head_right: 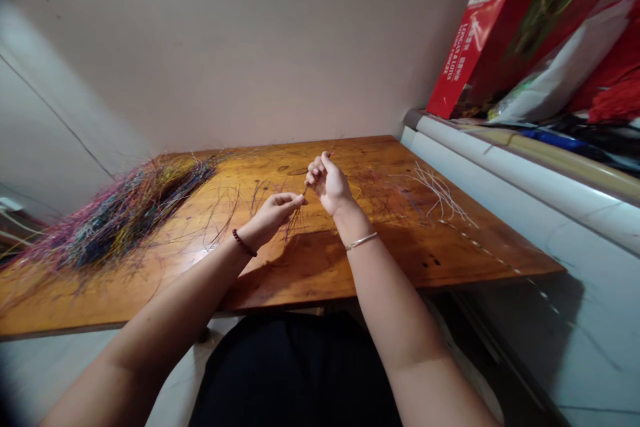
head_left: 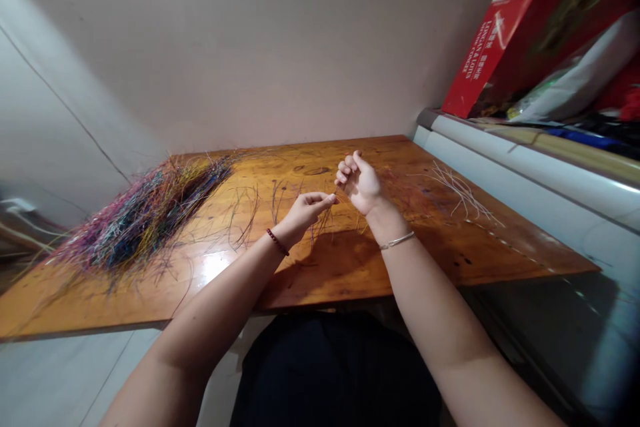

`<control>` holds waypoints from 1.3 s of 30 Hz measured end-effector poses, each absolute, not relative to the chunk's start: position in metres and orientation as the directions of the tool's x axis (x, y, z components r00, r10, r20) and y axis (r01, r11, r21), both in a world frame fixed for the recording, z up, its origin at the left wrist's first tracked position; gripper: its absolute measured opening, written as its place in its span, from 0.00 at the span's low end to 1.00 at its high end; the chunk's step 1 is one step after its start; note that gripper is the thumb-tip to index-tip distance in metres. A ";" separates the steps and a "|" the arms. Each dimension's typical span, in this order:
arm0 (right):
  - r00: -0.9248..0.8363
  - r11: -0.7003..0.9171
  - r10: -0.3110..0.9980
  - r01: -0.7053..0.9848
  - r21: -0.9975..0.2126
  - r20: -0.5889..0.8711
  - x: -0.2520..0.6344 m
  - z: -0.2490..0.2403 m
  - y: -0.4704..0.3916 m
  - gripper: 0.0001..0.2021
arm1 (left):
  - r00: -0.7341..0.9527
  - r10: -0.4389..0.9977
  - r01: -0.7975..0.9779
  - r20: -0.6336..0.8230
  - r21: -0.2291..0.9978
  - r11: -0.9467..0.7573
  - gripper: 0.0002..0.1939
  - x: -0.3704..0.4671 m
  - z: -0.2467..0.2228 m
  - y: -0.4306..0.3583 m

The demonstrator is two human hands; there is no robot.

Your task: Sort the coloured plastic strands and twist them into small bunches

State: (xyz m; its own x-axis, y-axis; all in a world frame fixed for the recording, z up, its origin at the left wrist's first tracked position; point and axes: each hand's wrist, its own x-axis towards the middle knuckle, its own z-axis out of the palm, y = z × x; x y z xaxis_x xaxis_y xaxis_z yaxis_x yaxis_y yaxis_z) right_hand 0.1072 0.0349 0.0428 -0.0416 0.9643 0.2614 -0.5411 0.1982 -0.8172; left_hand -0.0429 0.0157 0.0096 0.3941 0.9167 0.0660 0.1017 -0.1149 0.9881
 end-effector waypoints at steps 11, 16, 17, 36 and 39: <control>0.014 0.213 0.975 -0.359 -0.909 0.223 0.119 0.039 0.041 0.20 | 0.422 0.904 -0.207 0.073 0.978 0.017 0.19 -0.046 0.006 0.020; -0.159 0.105 0.974 -0.305 -0.947 0.159 0.108 0.032 0.040 0.19 | 0.414 0.907 -0.273 0.069 0.961 0.052 0.17 -0.047 0.008 0.020; -0.173 0.096 0.974 -0.268 -0.959 0.146 0.106 0.031 0.040 0.18 | 0.406 0.911 -0.283 0.072 0.958 0.050 0.17 -0.047 0.008 0.020; 0.300 0.268 0.934 -0.238 -0.934 0.192 0.133 0.029 0.058 0.17 | 0.393 0.907 -0.069 0.150 0.989 -0.133 0.18 -0.043 0.014 0.015; 0.350 0.283 0.918 -0.256 -0.924 0.185 0.138 0.030 0.059 0.15 | 0.415 0.894 -0.059 0.170 0.985 -0.160 0.18 -0.042 0.013 0.015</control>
State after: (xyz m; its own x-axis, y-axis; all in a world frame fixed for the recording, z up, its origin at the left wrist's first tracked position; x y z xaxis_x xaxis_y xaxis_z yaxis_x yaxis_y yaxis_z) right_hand 0.1378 0.0589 0.0301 0.3502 0.9183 0.1845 -0.2560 0.2833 -0.9242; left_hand -0.0424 0.0146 0.0126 0.4149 0.8938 0.1700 -0.0587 -0.1602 0.9853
